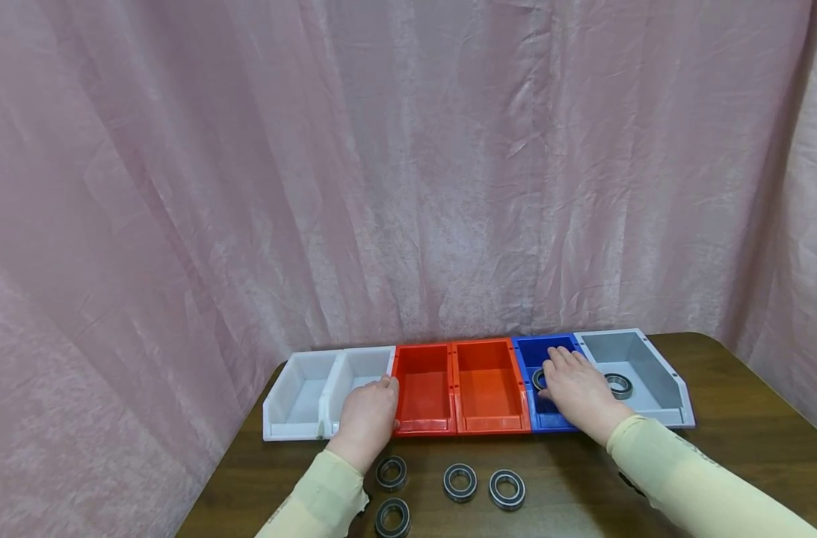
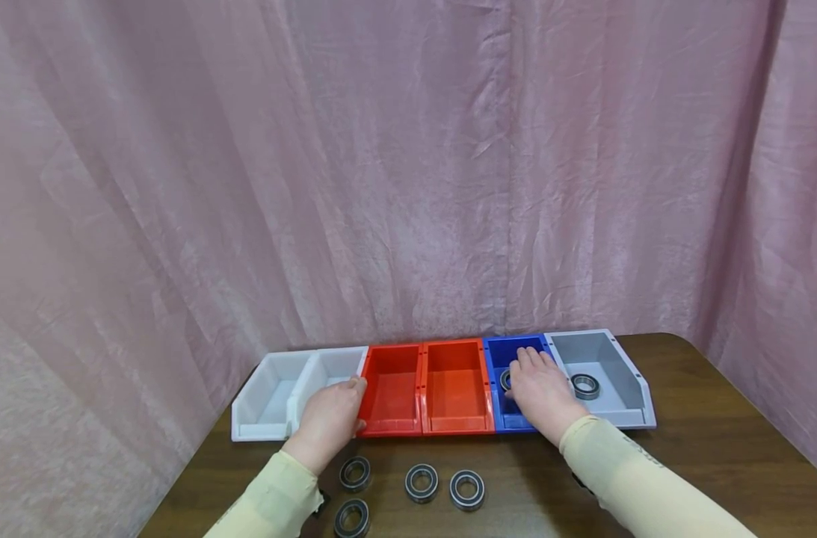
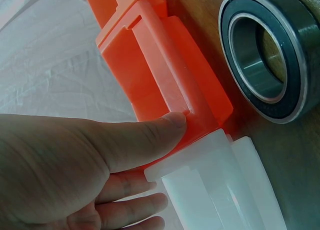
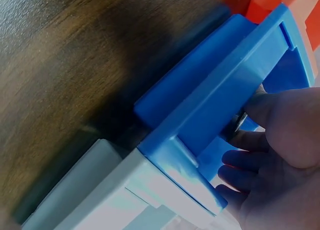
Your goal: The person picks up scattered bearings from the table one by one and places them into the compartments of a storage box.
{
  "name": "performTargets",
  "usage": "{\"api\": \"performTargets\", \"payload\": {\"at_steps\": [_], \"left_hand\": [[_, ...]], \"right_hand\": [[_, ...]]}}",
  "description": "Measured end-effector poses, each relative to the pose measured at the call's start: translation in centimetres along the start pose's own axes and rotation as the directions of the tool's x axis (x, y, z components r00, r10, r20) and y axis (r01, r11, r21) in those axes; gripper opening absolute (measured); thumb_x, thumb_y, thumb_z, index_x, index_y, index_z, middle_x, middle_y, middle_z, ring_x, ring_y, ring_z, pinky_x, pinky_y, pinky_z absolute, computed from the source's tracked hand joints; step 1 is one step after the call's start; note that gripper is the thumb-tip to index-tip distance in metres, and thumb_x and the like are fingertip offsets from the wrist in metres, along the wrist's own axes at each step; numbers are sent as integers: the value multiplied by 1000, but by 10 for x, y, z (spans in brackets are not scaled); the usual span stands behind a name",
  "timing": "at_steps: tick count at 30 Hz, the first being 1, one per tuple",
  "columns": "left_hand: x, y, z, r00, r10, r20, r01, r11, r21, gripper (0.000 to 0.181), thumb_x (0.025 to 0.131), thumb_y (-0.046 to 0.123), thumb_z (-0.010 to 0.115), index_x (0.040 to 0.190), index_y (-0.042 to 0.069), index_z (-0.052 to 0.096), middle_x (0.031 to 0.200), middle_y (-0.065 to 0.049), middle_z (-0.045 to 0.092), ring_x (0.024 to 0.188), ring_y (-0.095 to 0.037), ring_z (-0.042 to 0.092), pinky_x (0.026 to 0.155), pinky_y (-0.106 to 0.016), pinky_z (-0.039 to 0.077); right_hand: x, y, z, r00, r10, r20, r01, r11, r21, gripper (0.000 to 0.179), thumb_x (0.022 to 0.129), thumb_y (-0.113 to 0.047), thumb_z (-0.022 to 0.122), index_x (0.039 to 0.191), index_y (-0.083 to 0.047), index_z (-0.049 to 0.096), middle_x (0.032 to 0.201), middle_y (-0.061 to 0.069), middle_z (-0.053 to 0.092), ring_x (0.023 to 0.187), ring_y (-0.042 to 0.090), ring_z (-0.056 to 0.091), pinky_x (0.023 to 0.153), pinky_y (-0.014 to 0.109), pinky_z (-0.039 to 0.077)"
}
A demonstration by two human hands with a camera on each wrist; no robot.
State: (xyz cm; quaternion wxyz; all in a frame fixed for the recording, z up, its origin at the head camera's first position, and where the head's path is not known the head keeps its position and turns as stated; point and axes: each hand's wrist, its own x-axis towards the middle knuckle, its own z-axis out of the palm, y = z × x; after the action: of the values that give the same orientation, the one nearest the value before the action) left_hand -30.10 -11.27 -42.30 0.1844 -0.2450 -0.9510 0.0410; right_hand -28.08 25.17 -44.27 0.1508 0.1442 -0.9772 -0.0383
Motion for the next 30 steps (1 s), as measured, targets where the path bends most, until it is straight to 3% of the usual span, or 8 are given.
{"api": "performTargets", "payload": {"at_steps": [10, 30], "left_hand": [[1, -2, 1, 1000, 0, 3, 0, 1000, -2, 57, 75, 26, 104, 116, 0, 75, 110, -16, 80, 78, -27, 75, 79, -40, 67], [2, -1, 1, 1000, 3, 19, -3, 1000, 19, 60, 77, 27, 103, 122, -1, 75, 116, -18, 80, 83, -28, 77, 81, -41, 67]], "right_hand": [[2, 0, 7, 1000, -5, 17, 5, 1000, -18, 55, 100, -31, 82, 128, 15, 68, 141, 38, 63, 137, 56, 58, 118, 66, 44], [8, -1, 2, 989, -14, 148, 18, 999, -26, 55, 103, -28, 78, 132, 17, 65, 140, 37, 64, 137, 55, 59, 120, 65, 43]]}}
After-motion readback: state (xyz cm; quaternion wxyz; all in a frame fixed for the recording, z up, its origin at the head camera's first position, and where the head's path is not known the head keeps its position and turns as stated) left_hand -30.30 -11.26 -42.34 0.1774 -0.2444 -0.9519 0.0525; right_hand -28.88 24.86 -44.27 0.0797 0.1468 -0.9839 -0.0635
